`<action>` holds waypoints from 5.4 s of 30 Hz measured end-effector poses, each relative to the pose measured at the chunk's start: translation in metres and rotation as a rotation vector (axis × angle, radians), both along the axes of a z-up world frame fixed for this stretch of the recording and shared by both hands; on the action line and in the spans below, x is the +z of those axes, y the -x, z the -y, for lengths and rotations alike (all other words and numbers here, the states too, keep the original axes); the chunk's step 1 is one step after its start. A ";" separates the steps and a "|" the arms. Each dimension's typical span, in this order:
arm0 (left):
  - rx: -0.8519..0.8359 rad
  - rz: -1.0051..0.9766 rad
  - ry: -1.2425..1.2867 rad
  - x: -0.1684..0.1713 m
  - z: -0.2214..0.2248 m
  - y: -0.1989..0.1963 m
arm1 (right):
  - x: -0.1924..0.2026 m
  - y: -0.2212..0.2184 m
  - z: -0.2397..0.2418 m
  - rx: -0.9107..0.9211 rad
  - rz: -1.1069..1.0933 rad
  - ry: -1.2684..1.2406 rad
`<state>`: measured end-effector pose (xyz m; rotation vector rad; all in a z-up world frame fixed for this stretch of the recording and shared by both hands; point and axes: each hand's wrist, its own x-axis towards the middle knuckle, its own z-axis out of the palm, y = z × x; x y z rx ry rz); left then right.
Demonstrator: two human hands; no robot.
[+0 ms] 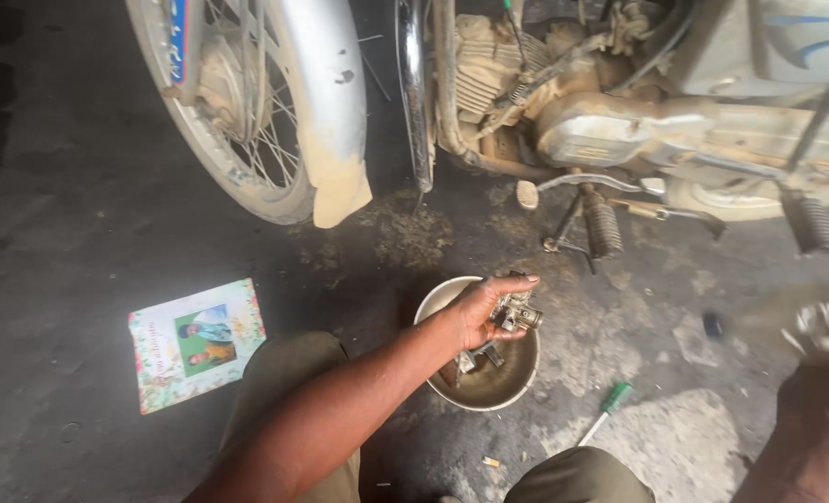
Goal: The person sits on the ground beside a motorcycle and cleans a carburetor. They pour liquid from a plastic bottle over the carburetor, scrub it with a brush, poke its passages with a long screwdriver-like tool, and dip parts in a metal bowl of parts.
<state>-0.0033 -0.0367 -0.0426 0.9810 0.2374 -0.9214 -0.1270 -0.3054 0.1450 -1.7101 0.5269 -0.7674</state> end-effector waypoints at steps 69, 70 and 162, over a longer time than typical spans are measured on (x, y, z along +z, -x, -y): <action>-0.208 0.309 -0.034 -0.037 -0.015 -0.015 | -0.030 -0.019 -0.149 0.526 0.209 0.473; -0.178 0.208 -0.012 -0.027 -0.016 -0.011 | -0.040 -0.021 -0.145 0.554 0.246 0.398; 0.023 -0.067 0.166 -0.037 -0.002 -0.005 | -0.055 -0.033 -0.132 0.438 0.343 0.436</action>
